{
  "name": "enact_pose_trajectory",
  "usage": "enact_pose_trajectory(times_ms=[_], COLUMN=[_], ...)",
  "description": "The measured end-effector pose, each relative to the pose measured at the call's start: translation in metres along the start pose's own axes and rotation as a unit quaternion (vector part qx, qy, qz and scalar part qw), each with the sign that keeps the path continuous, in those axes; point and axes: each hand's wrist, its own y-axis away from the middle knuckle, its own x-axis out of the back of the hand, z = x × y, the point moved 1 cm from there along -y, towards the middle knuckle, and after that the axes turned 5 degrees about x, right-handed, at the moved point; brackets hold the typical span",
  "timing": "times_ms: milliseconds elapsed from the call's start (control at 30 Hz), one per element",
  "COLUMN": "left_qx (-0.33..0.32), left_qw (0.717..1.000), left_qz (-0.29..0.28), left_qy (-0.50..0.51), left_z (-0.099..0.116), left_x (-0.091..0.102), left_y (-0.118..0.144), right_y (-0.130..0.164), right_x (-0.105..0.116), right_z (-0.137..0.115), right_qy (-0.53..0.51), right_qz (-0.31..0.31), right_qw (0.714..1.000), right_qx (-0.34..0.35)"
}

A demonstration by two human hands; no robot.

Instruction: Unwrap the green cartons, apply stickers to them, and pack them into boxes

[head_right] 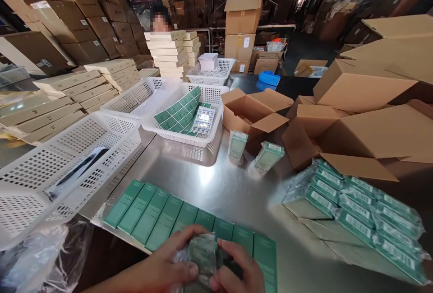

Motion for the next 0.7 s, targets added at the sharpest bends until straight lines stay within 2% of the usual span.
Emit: enact_pose_trajectory(times_ms=[167,300,367,433,500,567,700], left_qx=[0.005,0.006,0.012,0.025,0.037,0.046,0.057], left_qw=[0.998,0.997,0.994,0.989,0.988,0.991,0.994], left_qz=[0.061,0.07,0.071,0.073,0.074,0.073,0.076], left_qy=[0.027,0.043,0.085,0.124,0.129,0.101,0.05], left_z=[-0.008,-0.004,-0.001,0.001,0.001,0.0,0.002], left_x=[0.0,-0.004,-0.007,-0.009,-0.009,-0.008,-0.007], left_y=[0.007,0.011,0.013,0.015,0.016,0.017,0.022], right_y=[-0.007,-0.025,-0.03,-0.029,-0.024,-0.019,-0.013], right_x=[0.003,0.012,0.018,0.023,0.024,0.023,0.018], right_z=[-0.009,-0.02,-0.024,-0.026,-0.029,-0.032,-0.036], right_qy=[-0.076,-0.156,-0.189,-0.231,-0.285,-0.341,-0.359], right_qz=[-0.054,-0.161,-0.178,-0.169,-0.148,-0.117,-0.02], right_qw=[0.993,0.974,0.965,0.958,0.946,0.925,0.863], right_qx=[0.066,0.034,0.022,0.004,-0.041,-0.119,-0.355])
